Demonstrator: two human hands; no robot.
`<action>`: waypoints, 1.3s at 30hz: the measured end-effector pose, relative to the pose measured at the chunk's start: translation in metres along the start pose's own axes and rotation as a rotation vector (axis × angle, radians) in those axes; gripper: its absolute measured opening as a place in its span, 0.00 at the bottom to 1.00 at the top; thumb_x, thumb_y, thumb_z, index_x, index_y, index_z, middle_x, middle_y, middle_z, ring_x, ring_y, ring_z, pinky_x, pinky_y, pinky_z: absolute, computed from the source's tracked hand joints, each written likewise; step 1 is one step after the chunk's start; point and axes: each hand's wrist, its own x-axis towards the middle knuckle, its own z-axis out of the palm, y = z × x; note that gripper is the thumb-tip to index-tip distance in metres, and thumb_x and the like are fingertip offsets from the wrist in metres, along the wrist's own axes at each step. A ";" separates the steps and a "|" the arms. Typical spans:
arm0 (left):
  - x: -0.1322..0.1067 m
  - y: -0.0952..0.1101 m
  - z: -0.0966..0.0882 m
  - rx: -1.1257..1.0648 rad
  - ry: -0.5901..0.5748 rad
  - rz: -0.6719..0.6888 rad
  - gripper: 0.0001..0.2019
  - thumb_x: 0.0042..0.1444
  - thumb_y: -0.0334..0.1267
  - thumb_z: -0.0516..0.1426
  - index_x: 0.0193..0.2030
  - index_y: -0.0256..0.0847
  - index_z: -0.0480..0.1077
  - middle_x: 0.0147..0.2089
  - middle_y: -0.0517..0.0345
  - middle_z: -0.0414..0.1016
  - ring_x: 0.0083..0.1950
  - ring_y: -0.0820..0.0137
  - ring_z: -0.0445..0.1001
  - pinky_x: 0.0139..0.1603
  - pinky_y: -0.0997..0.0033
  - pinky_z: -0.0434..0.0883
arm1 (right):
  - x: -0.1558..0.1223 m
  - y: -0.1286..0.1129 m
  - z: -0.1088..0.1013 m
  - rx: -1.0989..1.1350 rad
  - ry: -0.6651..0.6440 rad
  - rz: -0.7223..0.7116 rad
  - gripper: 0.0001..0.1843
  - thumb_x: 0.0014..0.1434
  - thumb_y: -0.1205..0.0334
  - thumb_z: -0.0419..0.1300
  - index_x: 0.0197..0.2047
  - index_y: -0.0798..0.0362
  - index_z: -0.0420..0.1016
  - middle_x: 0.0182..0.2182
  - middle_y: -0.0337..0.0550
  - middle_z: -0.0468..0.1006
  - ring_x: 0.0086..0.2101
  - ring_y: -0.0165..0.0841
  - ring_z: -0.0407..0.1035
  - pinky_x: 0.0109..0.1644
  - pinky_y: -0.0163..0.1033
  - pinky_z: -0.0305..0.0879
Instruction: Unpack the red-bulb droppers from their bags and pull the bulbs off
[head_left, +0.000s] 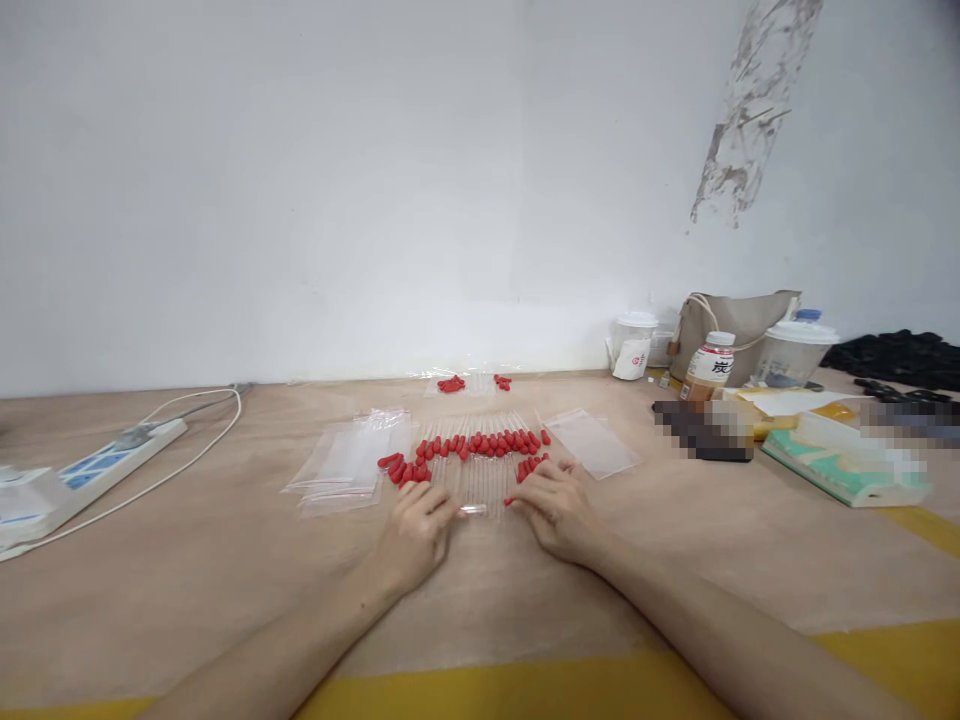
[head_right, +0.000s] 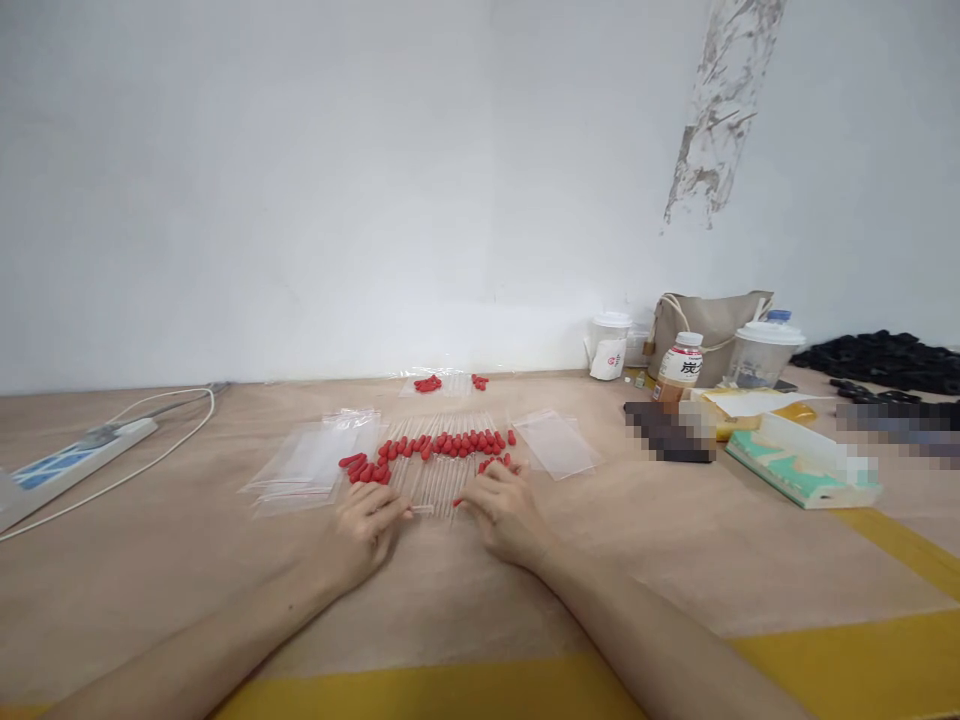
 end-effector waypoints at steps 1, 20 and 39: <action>-0.002 -0.006 -0.002 -0.017 -0.005 -0.057 0.10 0.57 0.33 0.47 0.33 0.40 0.70 0.30 0.56 0.70 0.32 0.71 0.66 0.34 0.70 0.61 | 0.000 0.006 -0.003 0.001 0.046 0.067 0.09 0.57 0.64 0.51 0.31 0.51 0.72 0.26 0.40 0.74 0.32 0.32 0.61 0.40 0.41 0.48; 0.037 -0.018 0.013 0.244 -0.310 -0.219 0.14 0.50 0.23 0.45 0.35 0.38 0.69 0.34 0.52 0.66 0.32 0.67 0.68 0.28 0.71 0.61 | 0.011 0.050 -0.014 0.273 0.117 0.728 0.12 0.46 0.55 0.56 0.30 0.55 0.70 0.25 0.41 0.75 0.24 0.29 0.64 0.29 0.35 0.60; 0.066 -0.026 0.021 0.121 -0.247 -0.422 0.11 0.52 0.42 0.52 0.31 0.38 0.72 0.32 0.50 0.72 0.38 0.62 0.70 0.35 0.67 0.62 | 0.015 0.041 -0.004 -0.119 0.005 0.508 0.10 0.51 0.53 0.55 0.26 0.48 0.72 0.28 0.37 0.75 0.35 0.36 0.62 0.38 0.40 0.47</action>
